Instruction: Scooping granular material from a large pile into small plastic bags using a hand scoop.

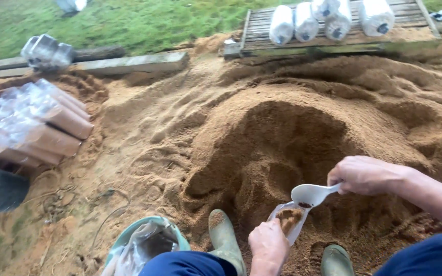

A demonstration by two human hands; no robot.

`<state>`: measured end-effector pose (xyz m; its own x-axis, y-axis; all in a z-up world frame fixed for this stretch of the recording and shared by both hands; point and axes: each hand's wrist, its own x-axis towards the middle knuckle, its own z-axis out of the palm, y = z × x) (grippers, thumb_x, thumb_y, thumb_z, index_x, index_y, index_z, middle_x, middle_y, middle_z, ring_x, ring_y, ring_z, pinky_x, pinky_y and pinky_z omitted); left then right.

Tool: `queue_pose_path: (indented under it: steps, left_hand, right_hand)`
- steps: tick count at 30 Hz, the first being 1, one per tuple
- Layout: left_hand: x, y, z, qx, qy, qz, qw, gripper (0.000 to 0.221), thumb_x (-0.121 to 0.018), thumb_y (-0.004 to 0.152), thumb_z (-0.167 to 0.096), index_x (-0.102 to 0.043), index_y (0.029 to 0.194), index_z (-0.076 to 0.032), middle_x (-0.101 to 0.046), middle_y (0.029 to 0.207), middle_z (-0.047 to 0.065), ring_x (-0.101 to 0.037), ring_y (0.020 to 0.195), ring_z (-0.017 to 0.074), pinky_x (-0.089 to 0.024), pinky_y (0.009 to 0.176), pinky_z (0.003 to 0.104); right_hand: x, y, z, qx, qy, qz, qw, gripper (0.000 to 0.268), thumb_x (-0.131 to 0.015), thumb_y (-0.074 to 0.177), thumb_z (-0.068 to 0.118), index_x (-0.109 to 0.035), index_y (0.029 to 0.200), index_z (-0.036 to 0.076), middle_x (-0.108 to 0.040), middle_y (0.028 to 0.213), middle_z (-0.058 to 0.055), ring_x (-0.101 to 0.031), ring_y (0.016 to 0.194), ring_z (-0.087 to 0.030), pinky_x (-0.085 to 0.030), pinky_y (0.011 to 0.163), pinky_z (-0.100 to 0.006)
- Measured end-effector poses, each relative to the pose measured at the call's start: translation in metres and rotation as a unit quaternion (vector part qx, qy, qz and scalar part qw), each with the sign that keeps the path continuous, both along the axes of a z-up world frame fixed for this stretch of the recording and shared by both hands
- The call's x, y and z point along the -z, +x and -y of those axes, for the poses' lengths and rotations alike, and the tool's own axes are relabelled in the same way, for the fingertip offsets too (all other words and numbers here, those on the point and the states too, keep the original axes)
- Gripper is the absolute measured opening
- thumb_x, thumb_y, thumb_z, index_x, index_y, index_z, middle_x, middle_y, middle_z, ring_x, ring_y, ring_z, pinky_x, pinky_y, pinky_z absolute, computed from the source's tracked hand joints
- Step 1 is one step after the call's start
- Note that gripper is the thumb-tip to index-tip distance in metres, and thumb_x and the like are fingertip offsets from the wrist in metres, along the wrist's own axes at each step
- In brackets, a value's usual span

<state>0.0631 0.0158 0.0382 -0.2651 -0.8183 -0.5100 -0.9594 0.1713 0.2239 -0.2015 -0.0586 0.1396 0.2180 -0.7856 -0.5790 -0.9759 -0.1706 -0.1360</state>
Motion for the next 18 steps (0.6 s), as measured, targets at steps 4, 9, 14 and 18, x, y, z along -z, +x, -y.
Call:
queue_pose_path:
  steps: [4, 9, 14, 18]
  left_hand:
    - [0.002, 0.033, -0.016, -0.038, 0.008, 0.011, 0.999, 0.025, -0.076, 0.085, -0.024, -0.07, 0.101, -0.005, -0.073, 0.088, 0.015, -0.072, 0.076, 0.0307, -0.059, 0.067, 0.044]
    - [0.004, 0.06, -0.042, -0.015, 0.063, 0.048, 0.997, 0.03, -0.071, 0.094, -0.019, -0.06, 0.114, 0.001, -0.068, 0.099, 0.014, -0.069, 0.085, 0.0254, -0.059, 0.074, 0.038]
    - [0.084, 0.066, -0.072, 0.059, -0.019, -0.014, 0.998, 0.02, -0.066, 0.097, -0.014, -0.063, 0.11, 0.001, -0.069, 0.082, 0.017, -0.069, 0.069, 0.0322, -0.059, 0.06, 0.048]
    - [0.155, 0.065, -0.092, 0.022, -0.163, -0.01, 0.986, 0.012, -0.066, 0.085, -0.01, -0.071, 0.089, -0.001, -0.069, 0.067, 0.016, -0.067, 0.053, 0.031, -0.055, 0.044, 0.046]
  right_hand:
    - [-0.001, -0.007, -0.013, 0.154, 0.082, 0.062, 0.983, 0.014, -0.07, 0.091, 0.025, -0.083, 0.096, 0.021, -0.08, 0.08, 0.007, -0.067, 0.067, -0.006, -0.052, 0.064, -0.022]
    - [0.074, -0.019, -0.019, 0.319, 0.091, 0.148, 0.932, 0.021, -0.061, 0.101, 0.017, -0.079, 0.1, 0.006, -0.075, 0.079, -0.007, -0.066, 0.068, -0.015, -0.052, 0.06, -0.024]
    - [0.214, 0.026, -0.041, 0.454, 0.065, 0.166, 0.873, 0.017, -0.07, 0.091, 0.016, -0.082, 0.098, 0.006, -0.074, 0.078, -0.008, -0.063, 0.063, -0.016, -0.05, 0.055, -0.027]
    - [0.29, 0.09, -0.08, 0.426, 0.13, 0.167, 0.88, 0.02, -0.073, 0.088, 0.024, -0.084, 0.09, 0.008, -0.078, 0.081, -0.005, -0.067, 0.064, -0.008, -0.053, 0.053, -0.018]
